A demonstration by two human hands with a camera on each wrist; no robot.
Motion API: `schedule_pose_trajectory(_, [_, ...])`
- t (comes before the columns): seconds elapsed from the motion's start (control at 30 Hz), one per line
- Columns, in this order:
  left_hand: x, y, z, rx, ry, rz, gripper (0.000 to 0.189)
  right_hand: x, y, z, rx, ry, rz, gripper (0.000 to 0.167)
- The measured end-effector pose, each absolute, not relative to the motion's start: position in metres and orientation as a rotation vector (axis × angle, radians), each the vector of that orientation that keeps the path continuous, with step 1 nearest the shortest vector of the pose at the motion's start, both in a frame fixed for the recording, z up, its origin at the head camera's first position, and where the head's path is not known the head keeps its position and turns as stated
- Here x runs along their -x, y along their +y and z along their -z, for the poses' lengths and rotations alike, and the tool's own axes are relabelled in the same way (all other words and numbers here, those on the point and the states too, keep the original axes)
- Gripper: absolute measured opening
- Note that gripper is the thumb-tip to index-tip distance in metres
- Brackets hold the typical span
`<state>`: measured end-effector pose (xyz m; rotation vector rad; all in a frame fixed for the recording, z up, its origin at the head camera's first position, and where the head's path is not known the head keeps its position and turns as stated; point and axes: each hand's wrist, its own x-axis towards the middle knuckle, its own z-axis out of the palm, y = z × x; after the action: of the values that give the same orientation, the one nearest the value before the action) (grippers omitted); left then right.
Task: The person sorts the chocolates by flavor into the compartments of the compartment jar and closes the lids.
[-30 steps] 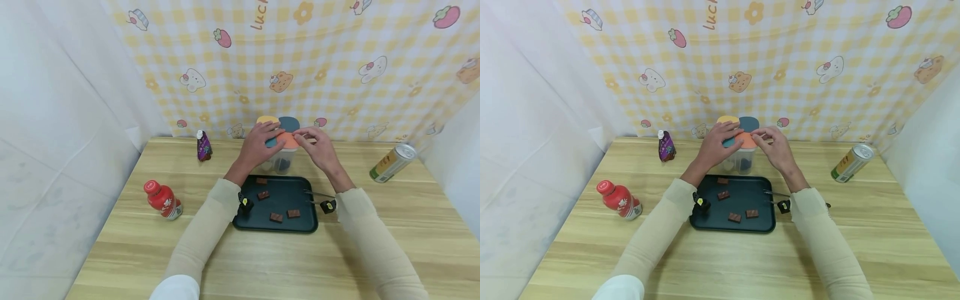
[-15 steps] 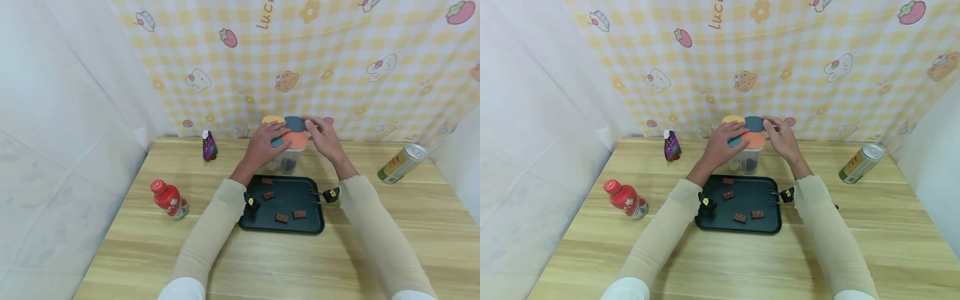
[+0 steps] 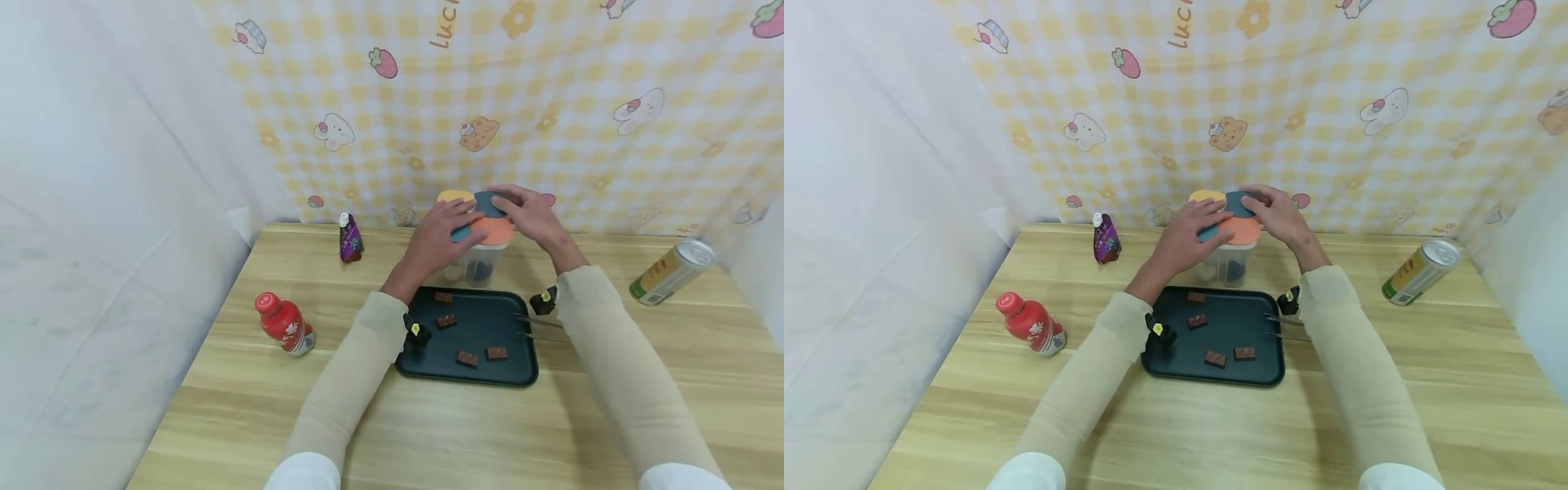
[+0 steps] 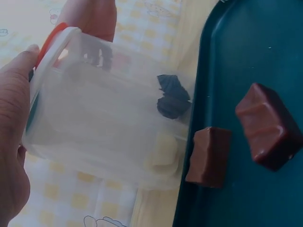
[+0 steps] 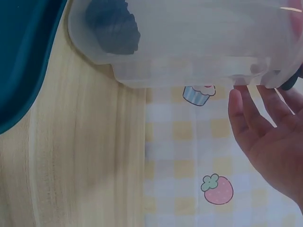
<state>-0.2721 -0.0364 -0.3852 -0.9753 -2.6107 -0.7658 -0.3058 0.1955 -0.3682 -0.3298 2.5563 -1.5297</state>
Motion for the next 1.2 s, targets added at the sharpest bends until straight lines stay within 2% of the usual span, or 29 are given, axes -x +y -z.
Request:
schedule_pose_trajectory(0.2, [0.275, -0.049, 0.384, 0.843, -2.616, 0.862, 0.051, 0.300, 0.200, 0.369, 0.336, 2.612, 1.572, 0.057])
schedule_pose_trajectory(0.37, [0.278, -0.059, 0.385, 0.641, -2.518, 0.985, 0.040, 0.292, 0.210, 0.372, 0.340, 2.651, 1.624, 0.049])
schedule_pose_trajectory(0.5, [0.278, -0.056, 0.382, 0.607, -2.466, 0.990, 0.028, 0.287, 0.214, 0.372, 0.414, 2.650, 1.631, 0.046])
schedule_pose_trajectory(0.57, [0.278, -0.053, 0.379, 0.629, -2.488, 1.002, 0.028, 0.284, 0.214, 0.371, 0.438, 2.662, 1.620, 0.045])
schedule_pose_trajectory(0.77, [0.274, -0.049, 0.367, 0.722, -2.770, 1.014, 0.055, 0.263, 0.206, 0.364, 0.517, 2.719, 1.558, 0.041])
schedule_pose_trajectory(0.97, [0.270, -0.050, 0.359, 0.892, -2.928, 0.711, 0.086, 0.250, 0.209, 0.370, 0.630, 2.841, 1.429, 0.034])
schedule_pose_trajectory(1.07, [0.270, -0.051, 0.360, 0.962, -2.927, 0.629, 0.091, 0.247, 0.213, 0.369, 0.723, 2.871, 1.380, 0.031])
schedule_pose_trajectory(1.2, [0.270, -0.051, 0.365, 0.974, -2.903, 0.605, 0.087, 0.250, 0.218, 0.369, 0.941, 2.815, 1.309, 0.041])
